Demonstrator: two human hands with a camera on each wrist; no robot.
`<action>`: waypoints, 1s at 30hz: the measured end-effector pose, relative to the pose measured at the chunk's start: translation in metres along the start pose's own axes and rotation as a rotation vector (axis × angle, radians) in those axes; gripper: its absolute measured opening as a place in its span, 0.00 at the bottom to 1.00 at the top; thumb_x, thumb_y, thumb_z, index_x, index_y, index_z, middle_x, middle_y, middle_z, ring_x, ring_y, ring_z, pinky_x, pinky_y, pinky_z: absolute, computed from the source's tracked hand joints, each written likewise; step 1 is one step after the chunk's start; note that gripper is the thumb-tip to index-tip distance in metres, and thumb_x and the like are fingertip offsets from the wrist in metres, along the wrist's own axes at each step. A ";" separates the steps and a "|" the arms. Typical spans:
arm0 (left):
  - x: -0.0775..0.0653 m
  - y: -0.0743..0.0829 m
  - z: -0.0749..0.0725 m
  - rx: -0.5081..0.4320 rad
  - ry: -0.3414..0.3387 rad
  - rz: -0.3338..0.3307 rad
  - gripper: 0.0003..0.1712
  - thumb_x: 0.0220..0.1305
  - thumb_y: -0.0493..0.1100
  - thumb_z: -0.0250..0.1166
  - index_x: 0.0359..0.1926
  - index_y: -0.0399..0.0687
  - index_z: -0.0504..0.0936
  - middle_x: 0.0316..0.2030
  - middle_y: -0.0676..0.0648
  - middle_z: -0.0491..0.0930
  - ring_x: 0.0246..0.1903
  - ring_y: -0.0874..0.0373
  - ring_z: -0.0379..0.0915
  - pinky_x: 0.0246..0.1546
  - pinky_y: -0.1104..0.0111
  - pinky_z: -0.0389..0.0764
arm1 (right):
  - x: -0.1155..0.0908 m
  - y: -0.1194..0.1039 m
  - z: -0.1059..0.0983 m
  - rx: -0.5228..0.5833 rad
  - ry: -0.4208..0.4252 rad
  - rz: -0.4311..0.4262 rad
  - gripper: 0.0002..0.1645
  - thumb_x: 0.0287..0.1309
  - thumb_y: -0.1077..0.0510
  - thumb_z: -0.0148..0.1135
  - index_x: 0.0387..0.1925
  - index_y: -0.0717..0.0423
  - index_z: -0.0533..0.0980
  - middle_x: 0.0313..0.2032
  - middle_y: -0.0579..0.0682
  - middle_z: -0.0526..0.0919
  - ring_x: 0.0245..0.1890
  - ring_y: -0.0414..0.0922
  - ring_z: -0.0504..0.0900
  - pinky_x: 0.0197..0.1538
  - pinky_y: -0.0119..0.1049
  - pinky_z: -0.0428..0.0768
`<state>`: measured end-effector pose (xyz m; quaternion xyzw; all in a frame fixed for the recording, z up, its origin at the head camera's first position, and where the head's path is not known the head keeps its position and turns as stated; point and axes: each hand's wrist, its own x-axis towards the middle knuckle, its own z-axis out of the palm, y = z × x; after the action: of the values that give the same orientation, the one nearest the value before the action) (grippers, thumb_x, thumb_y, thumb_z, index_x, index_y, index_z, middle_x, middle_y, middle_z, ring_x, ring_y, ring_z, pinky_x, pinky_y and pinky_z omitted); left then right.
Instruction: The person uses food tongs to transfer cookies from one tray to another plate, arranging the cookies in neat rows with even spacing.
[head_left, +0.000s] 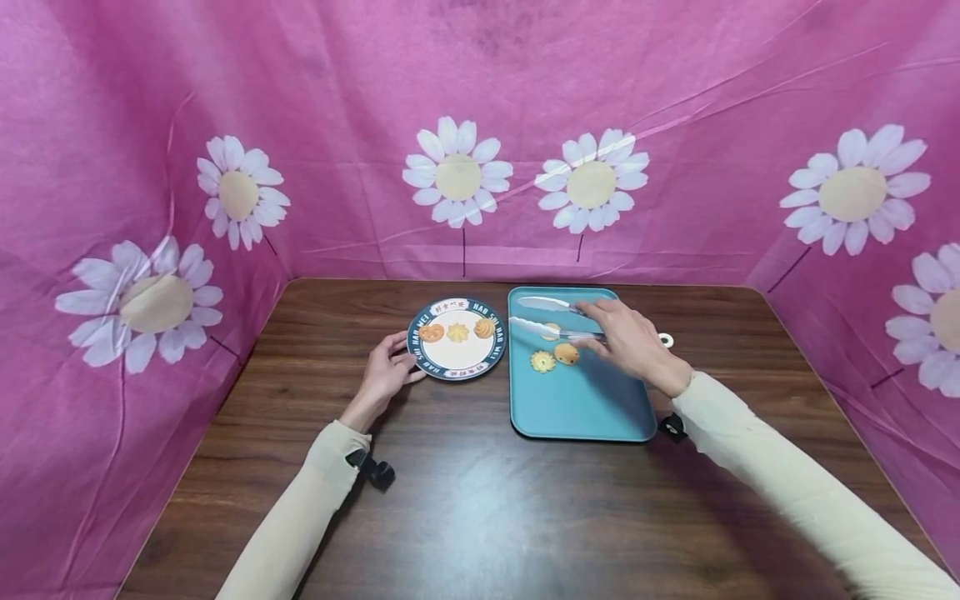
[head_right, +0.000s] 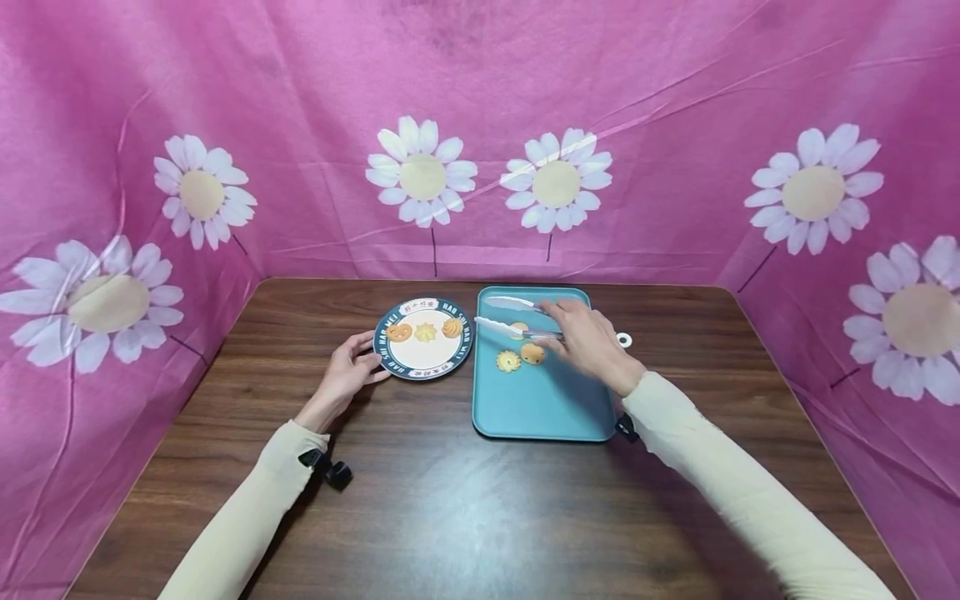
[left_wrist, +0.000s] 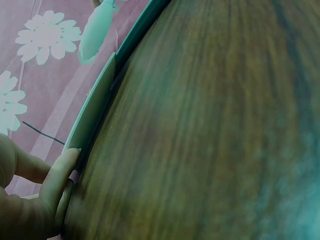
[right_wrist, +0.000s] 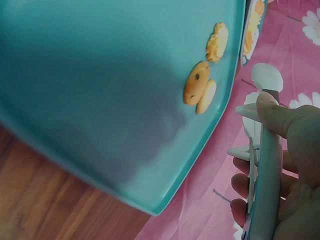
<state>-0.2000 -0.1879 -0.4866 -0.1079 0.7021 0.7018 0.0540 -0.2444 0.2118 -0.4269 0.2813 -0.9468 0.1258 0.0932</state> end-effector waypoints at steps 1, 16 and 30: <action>0.000 0.000 0.000 -0.001 0.001 -0.001 0.33 0.75 0.25 0.50 0.78 0.32 0.58 0.74 0.30 0.61 0.61 0.44 0.71 0.46 0.74 0.92 | -0.001 0.001 0.000 0.001 0.002 0.003 0.36 0.63 0.45 0.72 0.68 0.55 0.75 0.53 0.59 0.86 0.47 0.57 0.85 0.36 0.53 0.89; -0.001 0.001 -0.003 -0.004 0.008 0.009 0.33 0.74 0.25 0.50 0.77 0.33 0.59 0.73 0.30 0.63 0.56 0.47 0.74 0.46 0.72 0.93 | -0.025 0.014 -0.005 -0.014 -0.018 0.045 0.34 0.65 0.44 0.71 0.66 0.56 0.76 0.47 0.61 0.86 0.46 0.59 0.84 0.36 0.57 0.88; -0.005 0.003 0.000 -0.021 -0.002 0.012 0.33 0.74 0.25 0.49 0.78 0.32 0.57 0.74 0.30 0.61 0.62 0.43 0.70 0.46 0.74 0.92 | -0.032 0.022 -0.006 -0.050 -0.036 0.031 0.33 0.61 0.47 0.75 0.63 0.58 0.78 0.42 0.62 0.86 0.39 0.57 0.83 0.29 0.50 0.86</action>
<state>-0.1960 -0.1872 -0.4822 -0.1035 0.6953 0.7095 0.0494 -0.2300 0.2475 -0.4333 0.2665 -0.9553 0.0985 0.0812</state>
